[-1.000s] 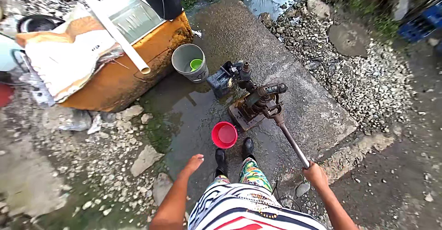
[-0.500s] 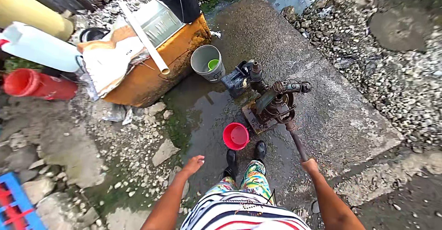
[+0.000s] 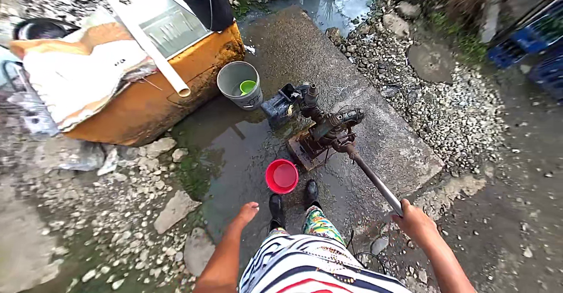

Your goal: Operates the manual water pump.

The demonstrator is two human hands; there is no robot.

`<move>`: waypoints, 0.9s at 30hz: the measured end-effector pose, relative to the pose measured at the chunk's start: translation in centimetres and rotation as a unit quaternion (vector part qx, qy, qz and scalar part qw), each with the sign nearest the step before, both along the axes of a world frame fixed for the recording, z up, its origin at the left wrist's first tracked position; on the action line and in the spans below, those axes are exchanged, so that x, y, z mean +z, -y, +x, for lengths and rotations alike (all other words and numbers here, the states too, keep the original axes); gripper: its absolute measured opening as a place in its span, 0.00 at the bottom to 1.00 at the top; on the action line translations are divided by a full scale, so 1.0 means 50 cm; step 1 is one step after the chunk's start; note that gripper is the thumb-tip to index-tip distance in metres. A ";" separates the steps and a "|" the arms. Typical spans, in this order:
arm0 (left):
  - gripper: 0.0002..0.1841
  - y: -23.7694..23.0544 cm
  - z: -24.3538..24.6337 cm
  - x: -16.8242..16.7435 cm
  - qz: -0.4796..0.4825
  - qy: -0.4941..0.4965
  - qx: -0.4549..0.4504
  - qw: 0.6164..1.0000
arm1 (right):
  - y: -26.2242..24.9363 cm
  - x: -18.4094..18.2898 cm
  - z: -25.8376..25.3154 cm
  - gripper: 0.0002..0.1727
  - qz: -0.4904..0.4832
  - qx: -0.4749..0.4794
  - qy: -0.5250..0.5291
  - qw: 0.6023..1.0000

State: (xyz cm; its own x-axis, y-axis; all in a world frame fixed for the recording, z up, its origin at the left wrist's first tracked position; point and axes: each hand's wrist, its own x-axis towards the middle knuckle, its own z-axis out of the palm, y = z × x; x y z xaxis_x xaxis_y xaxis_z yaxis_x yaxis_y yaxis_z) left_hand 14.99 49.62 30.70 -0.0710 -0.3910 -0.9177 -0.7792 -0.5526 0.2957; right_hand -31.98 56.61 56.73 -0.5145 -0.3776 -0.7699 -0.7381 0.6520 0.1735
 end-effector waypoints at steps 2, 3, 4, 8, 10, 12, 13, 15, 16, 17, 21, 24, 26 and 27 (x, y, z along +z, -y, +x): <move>0.22 0.003 -0.007 0.003 -0.004 -0.005 0.015 1.000 | -0.023 -0.067 -0.014 0.28 -0.012 -0.029 0.025 0.999; 0.22 0.004 -0.011 0.008 -0.006 -0.008 0.024 1.000 | -0.046 -0.120 -0.024 0.26 -0.029 -0.052 0.036 0.998; 0.22 0.004 -0.014 0.012 -0.006 -0.011 0.029 0.999 | -0.070 -0.177 -0.037 0.24 -0.043 -0.074 0.038 0.996; 0.22 0.000 -0.006 0.035 -0.002 0.018 0.008 1.000 | -0.096 -0.347 -0.116 0.25 -0.069 -0.068 -0.018 0.995; 0.21 0.004 0.004 0.050 -0.003 0.043 -0.004 0.999 | -0.085 -0.404 -0.171 0.28 -0.080 -0.034 -0.014 0.996; 0.21 0.005 0.008 0.063 -0.006 0.057 -0.004 0.998 | -0.082 -0.469 -0.204 0.28 -0.084 -0.015 0.011 0.996; 0.21 0.010 0.010 0.072 -0.010 0.062 -0.002 0.998 | -0.077 -0.504 -0.207 0.27 -0.090 -0.012 0.020 0.996; 0.21 0.015 0.012 0.087 -0.018 0.070 -0.007 0.997 | -0.062 -0.560 -0.201 0.26 -0.088 -0.030 0.022 0.995; 0.22 0.016 0.012 0.092 -0.020 0.071 -0.013 0.997 | -0.052 -0.582 -0.195 0.26 -0.079 -0.059 0.025 0.995; 0.22 0.017 0.013 0.094 -0.022 0.071 -0.020 0.997 | -0.042 -0.602 -0.188 0.26 -0.073 -0.099 0.033 0.992; 0.22 0.027 0.014 0.097 -0.026 0.062 -0.035 0.997 | -0.042 -0.641 -0.138 0.21 -0.034 -0.196 0.135 0.971; 0.21 0.031 0.008 0.088 -0.032 0.036 -0.018 0.999 | -0.107 -0.573 -0.062 0.23 -0.065 -0.204 0.175 0.961; 0.21 0.033 0.006 0.077 -0.029 0.017 -0.017 0.999 | -0.137 -0.464 -0.045 0.29 -0.077 -0.174 0.140 0.972; 0.21 0.031 0.006 0.067 -0.026 0.008 -0.017 0.999 | -0.140 -0.392 -0.047 0.32 -0.067 -0.152 0.117 0.979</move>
